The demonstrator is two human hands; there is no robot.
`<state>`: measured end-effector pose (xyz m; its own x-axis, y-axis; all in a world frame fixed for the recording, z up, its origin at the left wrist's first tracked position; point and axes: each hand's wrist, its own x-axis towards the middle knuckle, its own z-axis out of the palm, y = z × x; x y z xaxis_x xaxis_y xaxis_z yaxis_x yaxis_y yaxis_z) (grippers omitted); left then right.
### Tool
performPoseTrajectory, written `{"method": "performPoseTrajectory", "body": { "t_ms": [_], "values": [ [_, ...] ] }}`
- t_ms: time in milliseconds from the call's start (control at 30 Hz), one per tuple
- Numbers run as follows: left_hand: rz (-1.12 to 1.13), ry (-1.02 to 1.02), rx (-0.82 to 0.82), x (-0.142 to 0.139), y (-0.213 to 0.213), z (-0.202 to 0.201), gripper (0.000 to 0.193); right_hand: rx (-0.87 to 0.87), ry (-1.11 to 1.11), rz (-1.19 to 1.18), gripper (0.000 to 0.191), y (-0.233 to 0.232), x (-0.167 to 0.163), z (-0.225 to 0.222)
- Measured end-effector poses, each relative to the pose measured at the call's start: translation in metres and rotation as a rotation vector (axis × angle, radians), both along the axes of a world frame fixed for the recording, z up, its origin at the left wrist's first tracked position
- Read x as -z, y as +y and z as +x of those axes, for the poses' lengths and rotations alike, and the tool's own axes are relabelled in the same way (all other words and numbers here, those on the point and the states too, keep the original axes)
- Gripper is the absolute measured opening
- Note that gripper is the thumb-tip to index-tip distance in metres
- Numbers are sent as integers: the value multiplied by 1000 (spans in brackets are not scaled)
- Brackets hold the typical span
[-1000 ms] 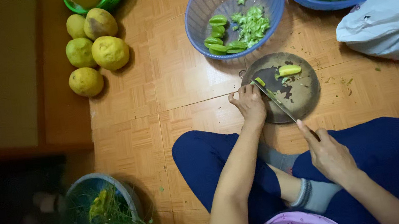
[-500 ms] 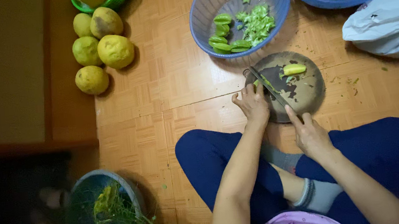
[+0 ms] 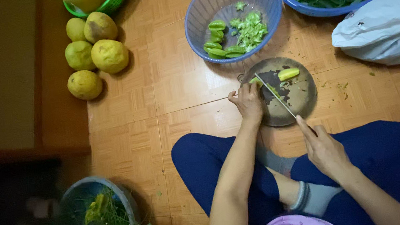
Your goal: The person sits on the floor and uses a knife to slice starfruit on a round wooden cutting board. Sliced pieces are periodically transferred into a blue plastic basket. The person continues slicing additional starfruit pieces throughout the clip.
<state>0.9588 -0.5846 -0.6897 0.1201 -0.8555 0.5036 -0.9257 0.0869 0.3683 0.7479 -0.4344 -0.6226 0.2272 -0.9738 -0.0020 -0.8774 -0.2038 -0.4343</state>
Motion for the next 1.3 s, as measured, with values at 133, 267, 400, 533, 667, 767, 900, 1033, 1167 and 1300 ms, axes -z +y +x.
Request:
{"method": "performPoseTrajectory", "body": {
  "t_ms": [133, 267, 400, 533, 667, 767, 900, 1033, 1167, 1300],
  "values": [
    [-8, -4, -28, -2, 8, -1, 26, -42, 105, 53, 65, 3, -12, 2],
    [35, -44, -39, -5, 11, -2, 30, -49, 166, 123, 70, 1, -4, 4],
    [90, -32, -37, -6, 13, -2, 25, -72, 120, 19, 80, -6, 15, 13],
    [65, -16, -24, -5, 15, 0, 28, -114, 94, -31, 91, -32, 37, 28],
    [31, -26, -36, -2, 12, 4, 24, -87, 113, -62, 90, -49, 57, 42],
    [-5, -24, -51, 3, 10, 2, 26, -11, -31, 35, 64, -54, 64, 33],
    [-30, -66, -53, 10, 5, 0, 27, 21, -296, -34, 66, -55, 55, 14],
    [1, -55, -49, 15, 5, -1, 27, -15, -175, -72, 66, -21, 25, 1],
    [21, -68, -49, 15, 6, 0, 24, -40, 114, 102, 69, 0, -6, 1],
    [21, -80, -56, 12, 8, 0, 23, -64, 129, 86, 75, 0, -12, 4]
  ]
}}
